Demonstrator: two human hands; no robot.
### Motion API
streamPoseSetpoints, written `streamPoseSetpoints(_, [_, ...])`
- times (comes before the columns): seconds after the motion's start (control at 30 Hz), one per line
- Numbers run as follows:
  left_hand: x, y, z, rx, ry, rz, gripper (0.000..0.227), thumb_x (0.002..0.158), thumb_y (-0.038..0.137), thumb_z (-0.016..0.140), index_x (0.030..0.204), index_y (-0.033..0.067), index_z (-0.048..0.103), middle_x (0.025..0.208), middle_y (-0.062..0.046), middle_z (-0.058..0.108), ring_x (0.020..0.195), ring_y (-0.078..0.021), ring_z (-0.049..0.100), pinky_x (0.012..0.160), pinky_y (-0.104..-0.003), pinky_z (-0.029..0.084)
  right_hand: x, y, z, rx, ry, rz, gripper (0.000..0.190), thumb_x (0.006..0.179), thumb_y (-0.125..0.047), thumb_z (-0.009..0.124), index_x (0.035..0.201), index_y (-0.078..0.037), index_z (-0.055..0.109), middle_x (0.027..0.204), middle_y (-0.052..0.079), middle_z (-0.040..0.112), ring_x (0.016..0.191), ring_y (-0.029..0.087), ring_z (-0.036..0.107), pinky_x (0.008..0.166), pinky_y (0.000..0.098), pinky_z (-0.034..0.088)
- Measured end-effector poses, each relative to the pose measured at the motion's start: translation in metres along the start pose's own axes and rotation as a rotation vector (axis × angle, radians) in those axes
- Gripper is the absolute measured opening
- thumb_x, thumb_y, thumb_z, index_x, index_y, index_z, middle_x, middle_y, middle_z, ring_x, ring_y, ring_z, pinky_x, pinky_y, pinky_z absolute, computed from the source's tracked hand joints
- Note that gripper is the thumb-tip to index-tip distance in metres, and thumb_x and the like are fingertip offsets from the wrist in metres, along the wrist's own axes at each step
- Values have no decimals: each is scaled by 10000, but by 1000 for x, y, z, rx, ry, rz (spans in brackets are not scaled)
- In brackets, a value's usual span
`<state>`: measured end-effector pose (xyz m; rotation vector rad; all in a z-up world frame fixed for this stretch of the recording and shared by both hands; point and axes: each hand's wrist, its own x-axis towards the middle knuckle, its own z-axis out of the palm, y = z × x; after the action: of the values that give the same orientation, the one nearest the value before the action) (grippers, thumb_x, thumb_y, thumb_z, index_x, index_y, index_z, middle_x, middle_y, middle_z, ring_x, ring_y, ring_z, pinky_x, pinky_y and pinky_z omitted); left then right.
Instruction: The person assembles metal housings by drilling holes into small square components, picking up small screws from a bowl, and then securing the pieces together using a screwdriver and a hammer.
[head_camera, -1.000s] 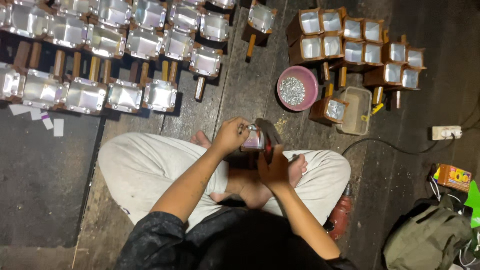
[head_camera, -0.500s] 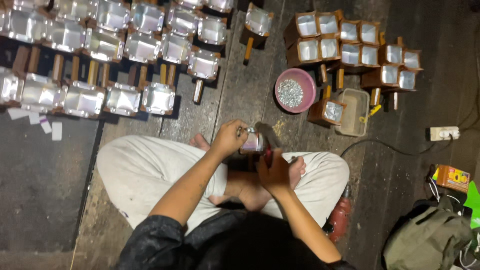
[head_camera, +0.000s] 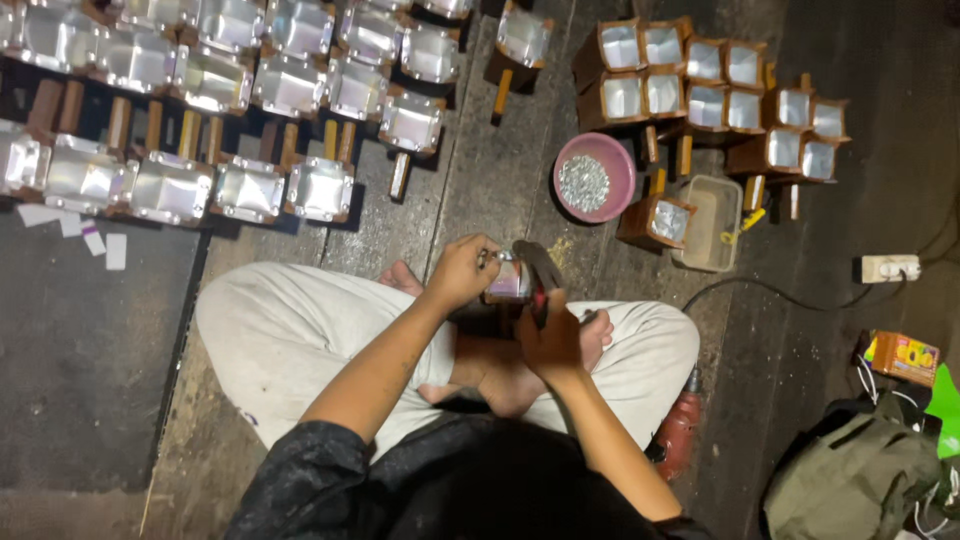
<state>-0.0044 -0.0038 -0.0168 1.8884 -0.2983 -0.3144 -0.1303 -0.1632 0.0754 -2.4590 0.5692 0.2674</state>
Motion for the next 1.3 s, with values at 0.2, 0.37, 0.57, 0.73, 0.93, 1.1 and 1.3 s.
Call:
streamPoseSetpoints(0.2, [-1, 3, -2, -9, 4, 12, 219, 800, 151, 748, 1005, 74, 736, 835, -193, 705, 885, -408, 713, 796, -477, 577, 2, -3, 7, 4, 33, -168, 233, 887, -242, 606, 1076, -119, 546, 847, 257, 670, 915, 496, 694, 739, 603, 541])
streamPoseSetpoints(0.37, [-3, -1, 1, -5, 9, 22, 211, 804, 148, 746, 1004, 81, 738, 821, -179, 702, 868, -399, 712, 781, -462, 577, -1, -6, 5, -217, -51, -1, 370, 861, -469, 508, 1113, -199, 530, 874, 152, 718, 1059, 426, 670, 892, 595, 492])
streamPoseSetpoints(0.57, [-3, -6, 2, -10, 8, 8, 229, 791, 145, 758, 1010, 80, 739, 792, -171, 687, 843, -391, 708, 772, -462, 573, -6, -32, -17, -291, -110, 76, 339, 912, -512, 493, 1083, -221, 530, 854, 104, 732, 994, 392, 713, 875, 578, 536])
streamPoseSetpoints(0.73, [-1, 3, 0, -2, 3, -34, 232, 792, 164, 759, 1009, 84, 742, 783, -164, 683, 836, -371, 709, 768, -452, 571, -6, -40, -31, -29, -42, -75, 217, 915, -315, 566, 1044, -145, 527, 794, 211, 673, 874, 470, 715, 723, 601, 533])
streamPoseSetpoints(0.93, [8, 10, -5, 25, -7, -24, 196, 806, 149, 735, 979, 58, 725, 750, -169, 651, 798, -383, 691, 750, -463, 556, -1, -45, -31, 8, 43, -258, 156, 910, -205, 556, 1048, -135, 536, 809, 249, 638, 862, 496, 680, 720, 604, 492])
streamPoseSetpoints(1.1, [-2, 16, -7, 19, -11, -1, 196, 803, 135, 733, 977, 47, 718, 777, -201, 661, 824, -417, 695, 741, -485, 561, -3, -24, -13, -58, 5, -298, 142, 906, -215, 543, 1019, -135, 512, 793, 201, 609, 849, 469, 680, 743, 586, 517])
streamPoseSetpoints(1.3, [-4, 11, -3, 15, -11, 22, 216, 787, 125, 739, 996, 75, 728, 807, -176, 684, 837, -395, 702, 743, -465, 571, -21, 2, -40, -112, 38, -12, 250, 845, -313, 596, 1011, -152, 503, 866, 178, 593, 1015, 482, 624, 927, 547, 488])
